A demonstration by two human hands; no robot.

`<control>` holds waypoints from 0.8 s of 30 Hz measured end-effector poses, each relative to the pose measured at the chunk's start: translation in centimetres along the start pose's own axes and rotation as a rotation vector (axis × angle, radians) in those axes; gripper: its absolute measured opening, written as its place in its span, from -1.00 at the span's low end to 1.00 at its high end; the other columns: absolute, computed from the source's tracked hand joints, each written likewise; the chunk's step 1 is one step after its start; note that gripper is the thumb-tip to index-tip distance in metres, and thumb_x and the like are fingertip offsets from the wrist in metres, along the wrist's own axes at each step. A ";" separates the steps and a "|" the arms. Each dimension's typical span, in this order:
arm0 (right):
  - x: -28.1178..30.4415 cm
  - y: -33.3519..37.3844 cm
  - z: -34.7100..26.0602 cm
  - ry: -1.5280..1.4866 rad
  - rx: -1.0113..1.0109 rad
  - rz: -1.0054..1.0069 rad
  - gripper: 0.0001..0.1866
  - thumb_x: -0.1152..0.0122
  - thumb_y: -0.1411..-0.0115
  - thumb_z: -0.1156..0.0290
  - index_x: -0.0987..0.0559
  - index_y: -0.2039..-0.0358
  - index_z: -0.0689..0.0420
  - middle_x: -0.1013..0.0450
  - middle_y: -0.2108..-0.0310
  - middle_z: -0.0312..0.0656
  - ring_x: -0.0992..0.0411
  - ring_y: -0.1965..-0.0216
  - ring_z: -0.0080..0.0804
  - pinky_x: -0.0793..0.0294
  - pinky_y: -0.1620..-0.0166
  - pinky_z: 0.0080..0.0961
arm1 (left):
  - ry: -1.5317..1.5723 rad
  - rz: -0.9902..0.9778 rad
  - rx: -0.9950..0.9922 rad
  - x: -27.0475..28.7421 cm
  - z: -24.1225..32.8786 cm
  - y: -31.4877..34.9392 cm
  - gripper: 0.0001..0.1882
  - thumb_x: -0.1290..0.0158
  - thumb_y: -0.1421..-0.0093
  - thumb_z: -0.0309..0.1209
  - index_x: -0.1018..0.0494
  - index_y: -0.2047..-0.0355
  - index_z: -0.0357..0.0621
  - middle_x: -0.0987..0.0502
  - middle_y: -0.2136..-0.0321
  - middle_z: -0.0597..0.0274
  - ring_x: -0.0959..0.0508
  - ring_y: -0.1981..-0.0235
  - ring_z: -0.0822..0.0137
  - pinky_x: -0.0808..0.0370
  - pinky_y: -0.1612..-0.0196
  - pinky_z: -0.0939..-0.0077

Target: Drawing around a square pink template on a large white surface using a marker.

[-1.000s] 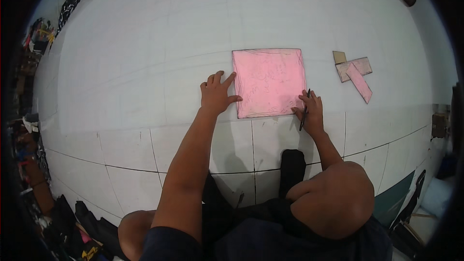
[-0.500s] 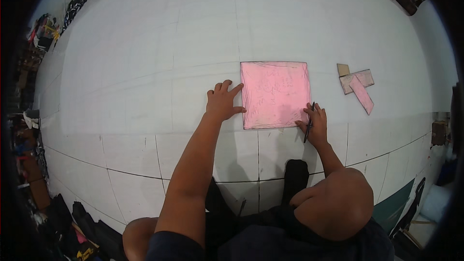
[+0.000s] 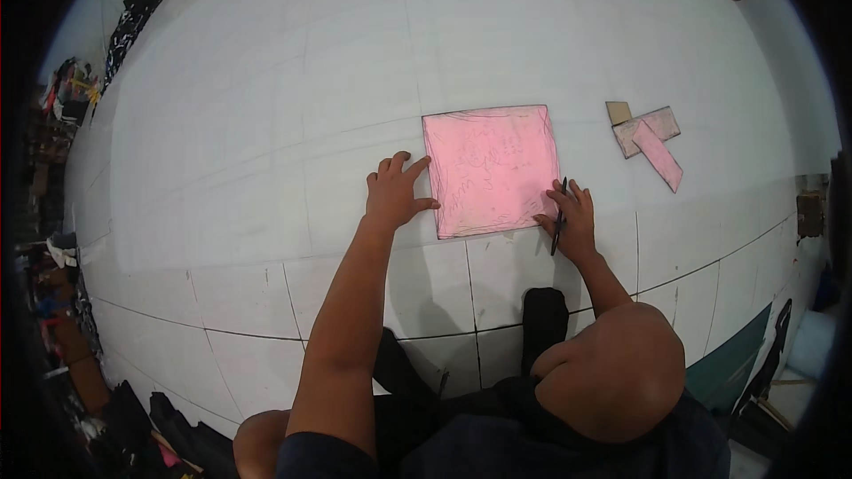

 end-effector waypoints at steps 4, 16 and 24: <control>1.1 0.0 0.6 0.065 0.021 0.020 -0.44 -0.51 -0.03 0.24 -0.52 -0.04 0.09 -0.52 -0.07 -0.06 -0.36 -0.19 0.11 -0.23 -0.23 0.15 | -0.015 0.021 -0.045 -0.5 0.6 -0.3 -0.06 -0.39 0.13 0.14 -0.34 -0.29 0.31 -0.30 -0.24 0.09 -0.33 -0.21 -0.01 -0.39 -0.10 -0.08; 3.0 -1.9 5.4 0.018 -0.105 0.053 -0.43 -0.50 -0.02 0.17 -0.55 -0.01 0.12 -0.52 -0.07 -0.01 -0.42 -0.10 0.11 -0.36 -0.15 -0.08 | -0.027 -0.001 -0.031 0.5 1.1 -0.5 -0.08 -0.41 0.13 0.08 -0.35 -0.28 0.26 -0.31 -0.24 0.10 -0.33 -0.21 0.01 -0.41 -0.09 0.00; 2.9 -2.2 4.9 0.021 -0.111 0.067 -0.38 -0.53 0.03 0.13 -0.55 -0.01 0.13 -0.51 -0.09 0.00 -0.39 -0.15 0.10 -0.29 -0.20 -0.07 | -0.034 0.037 -0.054 0.1 0.3 -0.3 -0.08 -0.39 0.10 0.09 -0.34 -0.29 0.24 -0.32 -0.22 0.06 -0.32 -0.21 -0.01 -0.41 -0.09 -0.03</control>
Point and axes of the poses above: each hand's wrist, its own y-axis away from the middle knuckle, its own x-axis out of the back of the hand, z = x × y, the point moved 6 cm from there along -y, towards the middle knuckle
